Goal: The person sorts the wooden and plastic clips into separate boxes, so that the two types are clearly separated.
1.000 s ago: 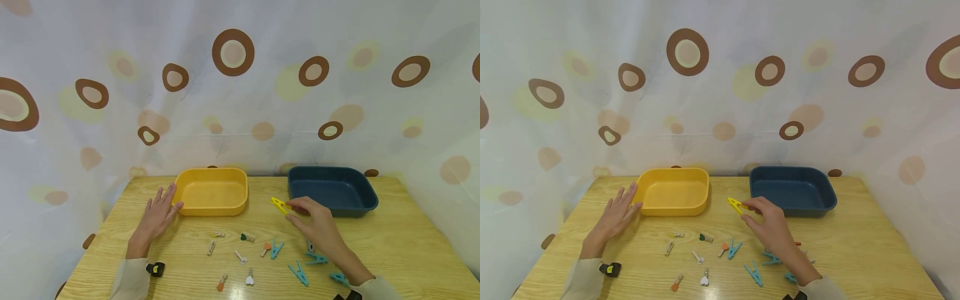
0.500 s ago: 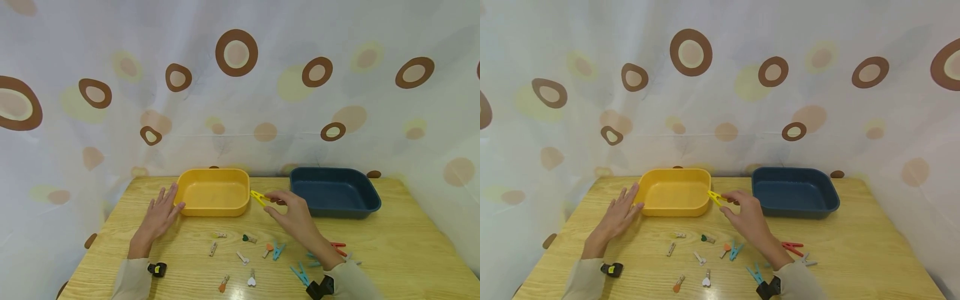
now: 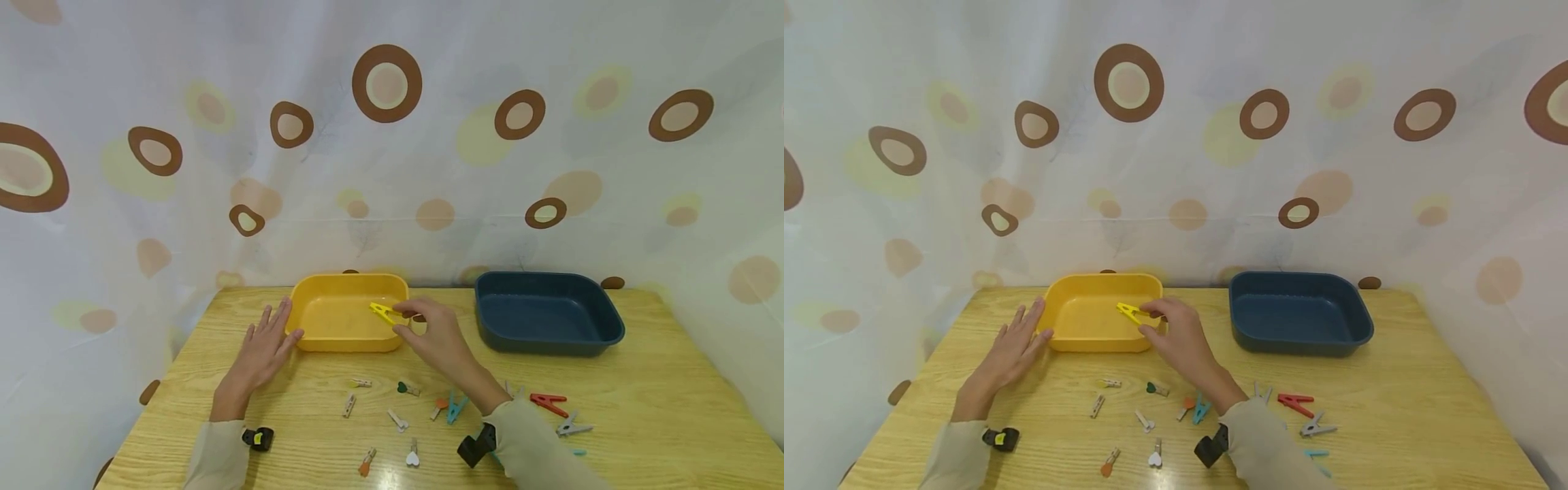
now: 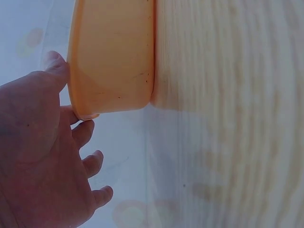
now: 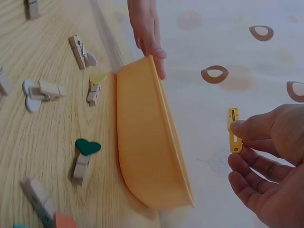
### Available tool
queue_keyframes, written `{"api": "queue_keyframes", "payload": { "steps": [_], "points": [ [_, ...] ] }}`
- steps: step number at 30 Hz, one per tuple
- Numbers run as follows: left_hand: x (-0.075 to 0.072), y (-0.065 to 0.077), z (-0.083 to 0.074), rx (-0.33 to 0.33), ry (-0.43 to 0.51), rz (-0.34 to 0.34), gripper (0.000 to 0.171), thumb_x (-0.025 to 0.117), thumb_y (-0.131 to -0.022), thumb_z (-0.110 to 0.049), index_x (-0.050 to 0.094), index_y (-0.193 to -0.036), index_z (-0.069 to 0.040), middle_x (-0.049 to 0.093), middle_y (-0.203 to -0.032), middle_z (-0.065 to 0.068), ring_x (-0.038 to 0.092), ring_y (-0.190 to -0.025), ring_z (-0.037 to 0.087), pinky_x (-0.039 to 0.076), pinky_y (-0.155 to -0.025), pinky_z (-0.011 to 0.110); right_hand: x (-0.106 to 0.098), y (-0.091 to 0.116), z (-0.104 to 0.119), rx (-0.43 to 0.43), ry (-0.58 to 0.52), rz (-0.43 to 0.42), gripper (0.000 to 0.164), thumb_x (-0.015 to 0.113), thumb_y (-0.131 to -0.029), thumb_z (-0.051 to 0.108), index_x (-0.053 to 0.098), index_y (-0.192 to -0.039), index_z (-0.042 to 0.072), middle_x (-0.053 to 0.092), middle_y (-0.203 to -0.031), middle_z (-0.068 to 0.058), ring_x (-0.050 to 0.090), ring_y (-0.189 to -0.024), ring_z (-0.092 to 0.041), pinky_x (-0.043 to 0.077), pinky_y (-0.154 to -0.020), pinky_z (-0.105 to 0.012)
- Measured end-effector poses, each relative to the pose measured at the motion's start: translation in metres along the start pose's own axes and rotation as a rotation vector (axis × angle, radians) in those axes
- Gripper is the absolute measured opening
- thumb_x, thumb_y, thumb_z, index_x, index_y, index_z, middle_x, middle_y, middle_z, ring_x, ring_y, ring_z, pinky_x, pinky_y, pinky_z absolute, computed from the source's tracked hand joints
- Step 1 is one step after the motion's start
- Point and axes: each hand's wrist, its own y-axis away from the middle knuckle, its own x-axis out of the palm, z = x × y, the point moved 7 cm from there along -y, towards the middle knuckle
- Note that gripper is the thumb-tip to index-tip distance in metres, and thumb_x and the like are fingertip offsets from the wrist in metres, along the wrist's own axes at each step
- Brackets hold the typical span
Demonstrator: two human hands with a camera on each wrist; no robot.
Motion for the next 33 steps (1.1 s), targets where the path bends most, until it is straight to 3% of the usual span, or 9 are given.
{"api": "queue_keyframes", "payload": {
  "steps": [12,18,33],
  "points": [
    [-0.001,-0.002,0.003,0.006,0.009,0.003,0.071,0.035,-0.112,-0.044,0.009,-0.165,-0.005,0.01,-0.171,0.015,0.005,-0.155,0.046,0.005,-0.115,0.074,0.043,-0.027,0.014,-0.018,-0.042,0.031,0.029,0.082,-0.086,0.002,0.075,-0.114,-0.001,0.073,-0.109,-0.014,0.069,-0.097,-0.03,0.058,-0.088,-0.046],
    [0.001,-0.005,0.003,0.003,0.01,0.0,0.072,0.035,-0.112,-0.045,0.008,-0.165,-0.005,0.01,-0.171,0.014,0.004,-0.155,0.045,0.005,-0.116,0.073,0.067,-0.037,0.006,0.024,-0.079,0.058,0.028,0.081,-0.087,0.002,0.074,-0.114,-0.002,0.072,-0.109,-0.015,0.069,-0.098,-0.032,0.057,-0.09,-0.047],
    [0.002,-0.003,0.006,-0.019,0.007,-0.004,0.073,0.036,-0.111,-0.046,0.009,-0.165,-0.005,0.012,-0.17,0.014,0.005,-0.155,0.044,0.006,-0.116,0.073,0.119,-0.061,-0.005,0.129,0.034,0.191,0.027,0.08,-0.09,0.008,0.075,-0.116,0.003,0.073,-0.109,-0.009,0.068,-0.099,-0.023,0.055,-0.092,-0.039]
  ]
}}
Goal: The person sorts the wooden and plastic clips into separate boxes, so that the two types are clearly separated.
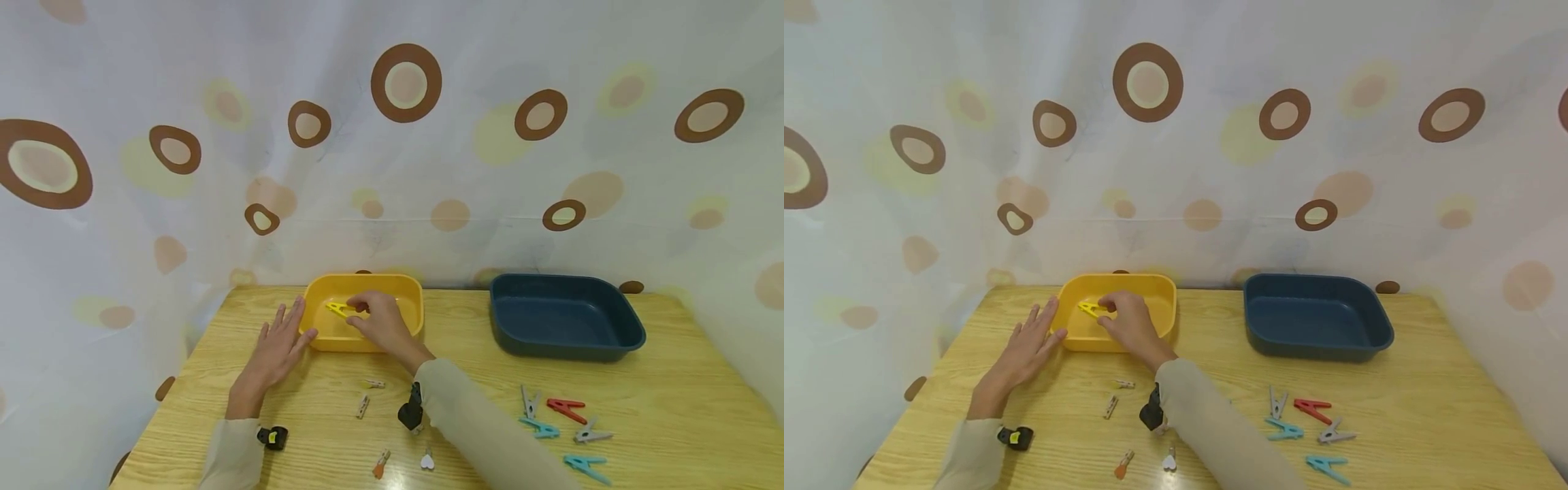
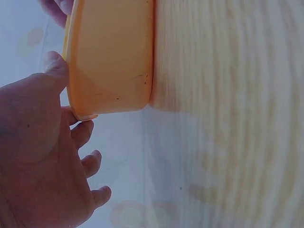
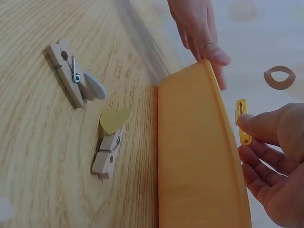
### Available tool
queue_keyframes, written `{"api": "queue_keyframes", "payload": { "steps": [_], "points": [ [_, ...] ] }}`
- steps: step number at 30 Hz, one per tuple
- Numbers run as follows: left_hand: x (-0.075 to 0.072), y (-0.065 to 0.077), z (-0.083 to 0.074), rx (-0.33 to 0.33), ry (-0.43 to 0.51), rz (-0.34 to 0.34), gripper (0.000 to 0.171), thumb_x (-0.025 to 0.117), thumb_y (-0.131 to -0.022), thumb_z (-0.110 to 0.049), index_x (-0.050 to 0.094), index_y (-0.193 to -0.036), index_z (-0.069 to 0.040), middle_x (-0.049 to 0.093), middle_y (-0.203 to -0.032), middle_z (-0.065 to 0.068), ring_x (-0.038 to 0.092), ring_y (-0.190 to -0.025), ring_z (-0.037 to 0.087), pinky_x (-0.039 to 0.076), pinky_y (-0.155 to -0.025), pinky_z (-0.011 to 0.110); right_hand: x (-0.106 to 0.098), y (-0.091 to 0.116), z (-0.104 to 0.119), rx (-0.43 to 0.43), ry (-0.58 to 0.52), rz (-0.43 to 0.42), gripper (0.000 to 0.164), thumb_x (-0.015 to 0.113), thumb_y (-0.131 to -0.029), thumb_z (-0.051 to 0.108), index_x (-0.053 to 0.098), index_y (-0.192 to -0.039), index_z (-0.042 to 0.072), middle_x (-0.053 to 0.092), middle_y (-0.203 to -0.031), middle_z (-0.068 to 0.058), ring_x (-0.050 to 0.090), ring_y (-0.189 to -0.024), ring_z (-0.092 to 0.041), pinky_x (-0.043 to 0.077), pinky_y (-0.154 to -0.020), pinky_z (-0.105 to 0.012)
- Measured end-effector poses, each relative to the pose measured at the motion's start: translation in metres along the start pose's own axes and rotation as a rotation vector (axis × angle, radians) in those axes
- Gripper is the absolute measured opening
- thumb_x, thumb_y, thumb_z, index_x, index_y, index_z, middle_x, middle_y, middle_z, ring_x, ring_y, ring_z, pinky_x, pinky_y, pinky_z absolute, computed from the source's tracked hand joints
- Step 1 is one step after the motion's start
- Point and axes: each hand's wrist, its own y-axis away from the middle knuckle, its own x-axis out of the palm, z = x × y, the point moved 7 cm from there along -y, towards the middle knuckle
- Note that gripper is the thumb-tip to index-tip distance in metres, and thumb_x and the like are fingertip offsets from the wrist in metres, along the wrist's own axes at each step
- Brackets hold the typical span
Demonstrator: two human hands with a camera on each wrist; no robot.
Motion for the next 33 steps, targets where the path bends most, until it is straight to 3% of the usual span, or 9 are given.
{"api": "queue_keyframes", "payload": {
  "steps": [12,18,25,33],
  "points": [
    [-0.002,0.0,-0.001,0.007,0.003,-0.018,0.072,0.039,-0.112,-0.043,0.012,-0.165,-0.003,0.014,-0.17,0.014,0.007,-0.155,0.044,0.007,-0.116,0.073,0.024,-0.016,-0.003,0.046,0.013,0.076,0.025,0.081,-0.089,0.007,0.075,-0.112,0.001,0.073,-0.106,-0.01,0.065,-0.095,-0.023,0.056,-0.087,-0.036],
    [-0.002,-0.001,0.0,0.007,0.0,-0.014,0.073,0.04,-0.111,-0.043,0.011,-0.165,-0.003,0.014,-0.17,0.014,0.007,-0.155,0.044,0.007,-0.116,0.073,0.032,-0.018,-0.004,0.068,-0.017,0.125,0.029,0.08,-0.09,0.006,0.073,-0.118,-0.002,0.073,-0.114,-0.013,0.068,-0.102,-0.026,0.057,-0.089,-0.037],
    [-0.001,-0.002,-0.004,0.013,-0.001,-0.019,0.072,0.04,-0.112,-0.043,0.011,-0.165,-0.003,0.015,-0.169,0.015,0.008,-0.155,0.044,0.007,-0.117,0.072,0.022,-0.014,-0.005,0.08,-0.015,0.114,0.03,0.077,-0.092,0.004,0.072,-0.121,-0.002,0.072,-0.115,-0.016,0.067,-0.102,-0.026,0.057,-0.09,-0.038],
    [-0.003,0.001,-0.002,0.008,0.005,-0.018,0.072,0.039,-0.112,-0.043,0.01,-0.165,-0.004,0.016,-0.169,0.016,0.008,-0.155,0.045,0.007,-0.116,0.072,0.004,-0.004,0.002,-0.001,-0.02,0.085,0.027,0.075,-0.094,0.006,0.071,-0.12,-0.002,0.071,-0.115,-0.017,0.068,-0.101,-0.028,0.057,-0.089,-0.04]
  ]
}}
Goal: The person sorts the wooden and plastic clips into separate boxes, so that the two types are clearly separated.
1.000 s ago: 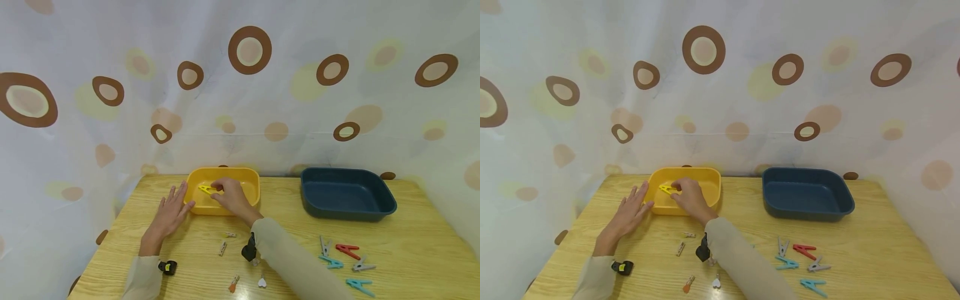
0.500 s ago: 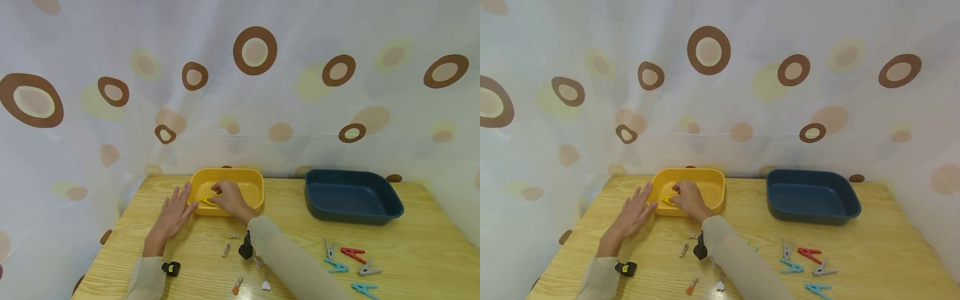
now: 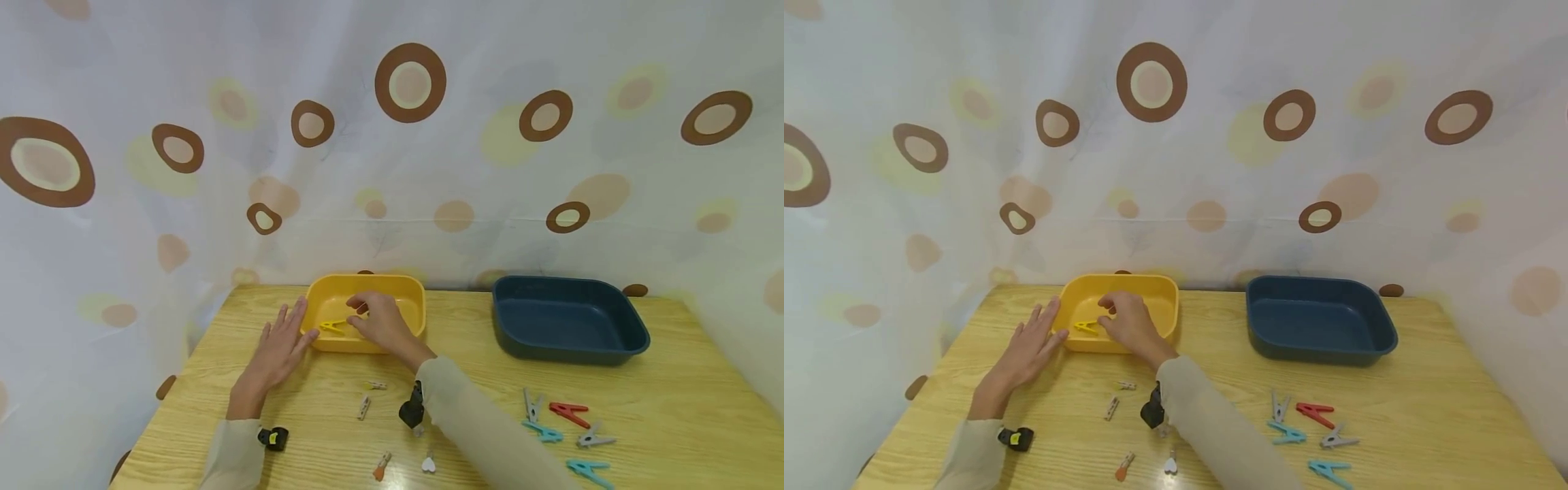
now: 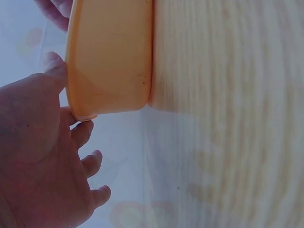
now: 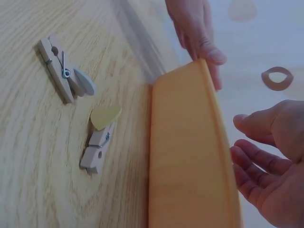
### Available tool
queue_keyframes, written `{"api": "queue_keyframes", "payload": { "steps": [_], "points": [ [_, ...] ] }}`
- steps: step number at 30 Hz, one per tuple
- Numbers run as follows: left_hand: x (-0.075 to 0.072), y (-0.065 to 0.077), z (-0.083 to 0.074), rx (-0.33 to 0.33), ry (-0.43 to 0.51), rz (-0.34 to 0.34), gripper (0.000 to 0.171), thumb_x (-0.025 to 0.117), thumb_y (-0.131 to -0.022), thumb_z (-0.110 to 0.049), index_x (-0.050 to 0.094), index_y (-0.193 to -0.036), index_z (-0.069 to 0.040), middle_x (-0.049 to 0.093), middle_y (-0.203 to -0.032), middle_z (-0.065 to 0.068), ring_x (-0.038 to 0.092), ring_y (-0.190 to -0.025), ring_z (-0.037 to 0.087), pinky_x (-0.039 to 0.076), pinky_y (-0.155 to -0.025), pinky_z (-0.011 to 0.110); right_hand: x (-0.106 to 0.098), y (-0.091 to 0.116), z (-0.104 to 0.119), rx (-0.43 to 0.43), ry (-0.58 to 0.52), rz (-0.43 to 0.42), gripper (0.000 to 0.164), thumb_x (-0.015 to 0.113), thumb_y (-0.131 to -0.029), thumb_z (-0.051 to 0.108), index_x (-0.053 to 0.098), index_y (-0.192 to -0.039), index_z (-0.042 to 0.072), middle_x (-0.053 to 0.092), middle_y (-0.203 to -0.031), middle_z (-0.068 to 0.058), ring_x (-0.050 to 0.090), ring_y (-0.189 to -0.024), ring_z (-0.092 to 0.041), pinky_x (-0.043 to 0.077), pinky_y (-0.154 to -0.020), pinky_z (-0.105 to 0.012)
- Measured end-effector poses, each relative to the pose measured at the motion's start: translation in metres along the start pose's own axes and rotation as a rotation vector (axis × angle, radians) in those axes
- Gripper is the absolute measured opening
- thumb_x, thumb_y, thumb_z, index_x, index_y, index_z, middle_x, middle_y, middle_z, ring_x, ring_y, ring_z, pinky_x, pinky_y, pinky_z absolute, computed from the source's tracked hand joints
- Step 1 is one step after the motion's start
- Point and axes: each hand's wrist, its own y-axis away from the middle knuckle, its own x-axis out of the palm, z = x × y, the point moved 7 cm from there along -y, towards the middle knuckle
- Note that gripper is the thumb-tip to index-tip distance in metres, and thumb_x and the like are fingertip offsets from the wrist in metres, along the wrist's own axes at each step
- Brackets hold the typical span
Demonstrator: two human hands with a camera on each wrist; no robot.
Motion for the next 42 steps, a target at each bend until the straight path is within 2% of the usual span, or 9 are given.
{"api": "queue_keyframes", "payload": {
  "steps": [8,14,18,27,33,42],
  "points": [
    [0.001,0.002,0.0,0.002,0.012,-0.003,0.072,0.038,-0.112,-0.044,0.011,-0.165,-0.003,0.015,-0.17,0.016,0.007,-0.155,0.045,0.005,-0.116,0.073,-0.024,0.026,0.009,-0.11,-0.03,-0.077,0.025,0.076,-0.093,0.009,0.072,-0.116,0.0,0.071,-0.112,-0.016,0.069,-0.097,-0.029,0.057,-0.088,-0.046],
    [0.0,0.001,-0.002,0.008,0.011,-0.011,0.07,0.039,-0.112,-0.041,0.013,-0.165,-0.003,0.015,-0.17,0.015,0.009,-0.155,0.044,0.005,-0.116,0.073,-0.044,0.051,0.011,-0.135,-0.07,-0.107,0.026,0.077,-0.093,0.009,0.072,-0.118,0.004,0.071,-0.115,-0.011,0.068,-0.1,-0.03,0.057,-0.088,-0.049],
    [-0.001,0.001,-0.002,0.006,0.004,-0.007,0.071,0.039,-0.112,-0.041,0.012,-0.165,-0.003,0.015,-0.17,0.016,0.009,-0.155,0.044,0.005,-0.116,0.073,-0.056,0.071,0.008,-0.147,-0.057,-0.123,0.031,0.078,-0.091,0.008,0.071,-0.122,0.005,0.071,-0.116,-0.01,0.068,-0.101,-0.028,0.057,-0.088,-0.047],
    [0.0,0.001,-0.002,0.008,0.004,-0.001,0.071,0.039,-0.112,-0.042,0.012,-0.164,-0.002,0.014,-0.17,0.016,0.008,-0.155,0.045,0.005,-0.116,0.074,-0.082,0.113,-0.008,-0.136,-0.015,-0.186,0.038,0.083,-0.087,0.008,0.071,-0.124,0.01,0.072,-0.113,-0.003,0.07,-0.099,-0.022,0.058,-0.085,-0.046],
    [-0.001,0.003,-0.003,0.016,0.012,-0.004,0.072,0.038,-0.112,-0.043,0.013,-0.164,-0.002,0.015,-0.169,0.017,0.008,-0.154,0.046,0.005,-0.115,0.074,-0.099,0.142,-0.023,-0.061,0.005,-0.181,0.039,0.082,-0.088,0.009,0.07,-0.125,0.013,0.072,-0.115,-0.001,0.069,-0.101,-0.019,0.057,-0.087,-0.047],
    [-0.003,0.003,-0.006,0.017,0.013,0.004,0.071,0.038,-0.112,-0.042,0.012,-0.165,-0.003,0.015,-0.17,0.018,0.008,-0.154,0.046,0.004,-0.115,0.074,-0.125,0.177,-0.035,-0.023,0.051,-0.217,0.041,0.082,-0.087,0.007,0.071,-0.125,0.016,0.07,-0.111,0.007,0.068,-0.099,-0.015,0.057,-0.086,-0.045]
  ]
}}
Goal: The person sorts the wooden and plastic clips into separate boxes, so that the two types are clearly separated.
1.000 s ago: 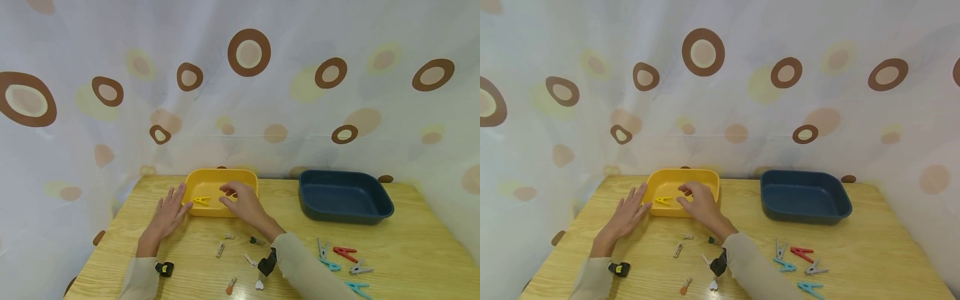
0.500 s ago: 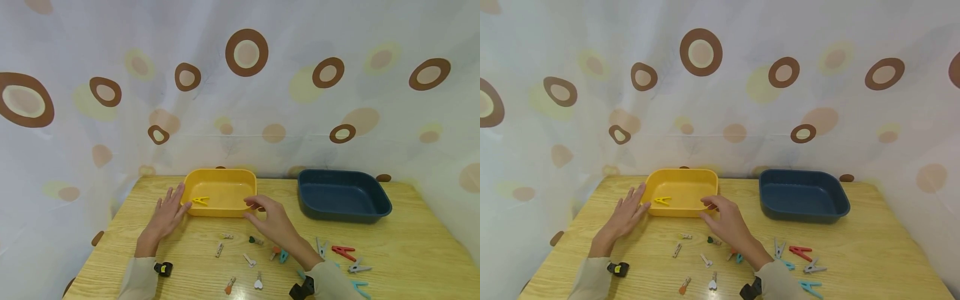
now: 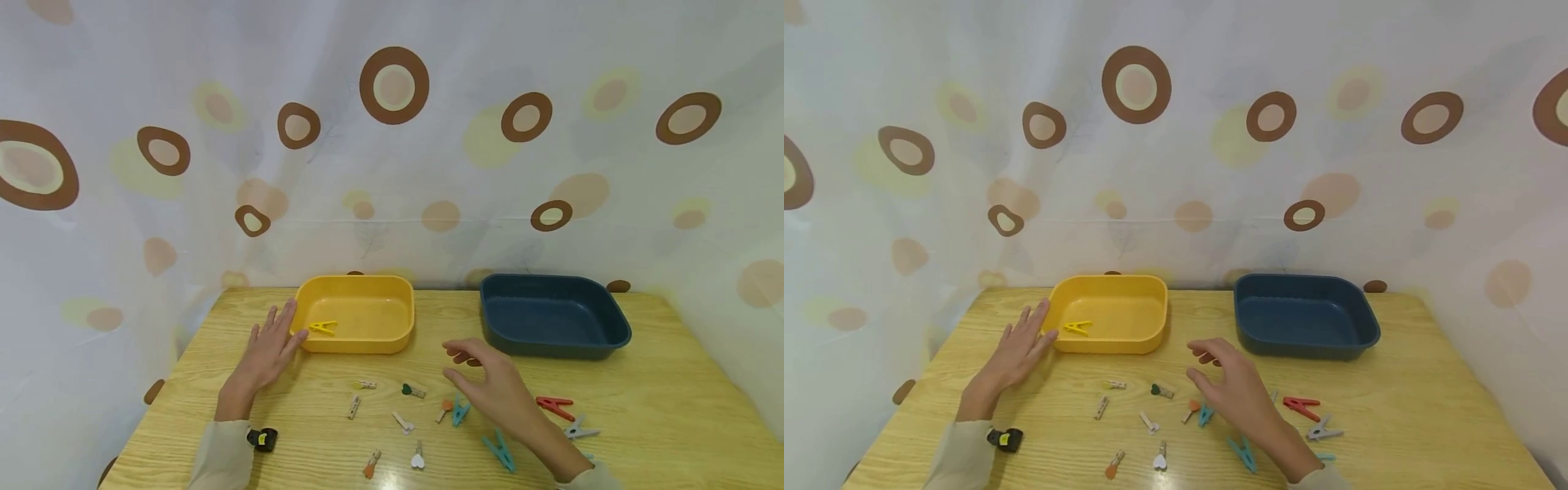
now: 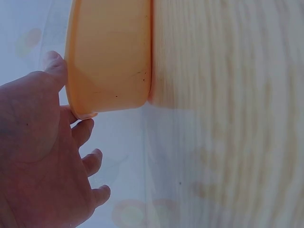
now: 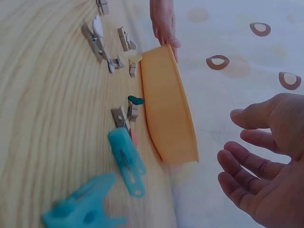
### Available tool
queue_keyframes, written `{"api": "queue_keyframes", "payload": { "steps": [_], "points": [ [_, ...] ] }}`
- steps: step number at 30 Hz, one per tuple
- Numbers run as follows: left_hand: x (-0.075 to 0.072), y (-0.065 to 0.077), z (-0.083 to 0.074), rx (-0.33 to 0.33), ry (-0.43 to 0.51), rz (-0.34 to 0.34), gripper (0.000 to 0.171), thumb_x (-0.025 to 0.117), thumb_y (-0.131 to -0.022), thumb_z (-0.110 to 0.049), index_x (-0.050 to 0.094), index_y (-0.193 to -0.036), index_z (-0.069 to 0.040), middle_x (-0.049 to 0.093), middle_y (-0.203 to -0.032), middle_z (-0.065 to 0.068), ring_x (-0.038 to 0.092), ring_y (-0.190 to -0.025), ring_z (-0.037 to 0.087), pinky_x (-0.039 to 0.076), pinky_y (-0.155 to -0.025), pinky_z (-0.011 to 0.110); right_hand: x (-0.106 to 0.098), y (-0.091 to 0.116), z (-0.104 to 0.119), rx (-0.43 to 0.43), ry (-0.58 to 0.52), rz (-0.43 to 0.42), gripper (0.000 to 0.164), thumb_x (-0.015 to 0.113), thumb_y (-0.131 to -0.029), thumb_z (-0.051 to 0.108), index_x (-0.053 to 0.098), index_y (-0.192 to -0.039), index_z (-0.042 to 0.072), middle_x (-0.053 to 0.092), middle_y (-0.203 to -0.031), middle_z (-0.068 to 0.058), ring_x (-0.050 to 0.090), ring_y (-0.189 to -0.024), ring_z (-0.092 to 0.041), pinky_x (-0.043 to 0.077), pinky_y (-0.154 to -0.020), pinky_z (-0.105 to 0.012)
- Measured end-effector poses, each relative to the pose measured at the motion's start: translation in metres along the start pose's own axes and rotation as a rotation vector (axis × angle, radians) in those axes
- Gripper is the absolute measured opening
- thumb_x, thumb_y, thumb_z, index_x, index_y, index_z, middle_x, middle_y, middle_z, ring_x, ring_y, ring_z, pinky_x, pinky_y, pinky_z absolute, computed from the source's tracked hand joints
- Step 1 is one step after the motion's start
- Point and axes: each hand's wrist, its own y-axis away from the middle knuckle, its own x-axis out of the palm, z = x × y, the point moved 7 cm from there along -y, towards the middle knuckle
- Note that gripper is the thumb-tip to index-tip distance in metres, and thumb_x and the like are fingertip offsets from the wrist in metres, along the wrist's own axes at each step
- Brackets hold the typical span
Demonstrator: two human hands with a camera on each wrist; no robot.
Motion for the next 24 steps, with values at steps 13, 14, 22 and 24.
{"api": "queue_keyframes", "payload": {
  "steps": [13,14,22,24],
  "points": [
    [0.002,-0.001,0.003,0.006,0.005,0.001,0.071,0.039,-0.112,-0.041,0.011,-0.165,-0.003,0.015,-0.169,0.018,0.006,-0.154,0.046,0.004,-0.115,0.074,-0.039,0.04,-0.016,-0.021,0.121,-0.056,0.043,0.084,-0.085,0.006,0.07,-0.125,0.015,0.071,-0.109,0.007,0.069,-0.092,-0.015,0.058,-0.071,-0.035],
    [0.003,-0.001,0.003,0.006,0.003,0.003,0.071,0.039,-0.112,-0.041,0.011,-0.165,-0.002,0.015,-0.169,0.018,0.006,-0.154,0.046,0.004,-0.115,0.074,-0.043,0.043,-0.018,-0.005,0.118,-0.055,0.043,0.083,-0.086,0.007,0.07,-0.126,0.016,0.071,-0.109,0.006,0.069,-0.092,-0.016,0.058,-0.069,-0.035],
    [0.002,-0.001,0.002,0.004,0.001,0.011,0.071,0.038,-0.112,-0.042,0.011,-0.165,-0.003,0.014,-0.17,0.018,0.006,-0.155,0.046,0.004,-0.115,0.073,-0.069,0.067,-0.032,0.061,0.106,-0.073,0.04,0.081,-0.087,0.002,0.071,-0.124,0.013,0.071,-0.11,0.004,0.07,-0.092,-0.015,0.061,-0.073,-0.03],
    [0.003,-0.001,0.004,0.003,0.002,0.011,0.071,0.037,-0.112,-0.043,0.011,-0.165,-0.003,0.015,-0.17,0.018,0.006,-0.154,0.047,0.004,-0.115,0.074,-0.076,0.072,-0.034,0.041,0.118,-0.098,0.043,0.082,-0.084,-0.003,0.071,-0.122,0.012,0.071,-0.11,0.003,0.069,-0.09,-0.014,0.06,-0.071,-0.026]
  ]
}}
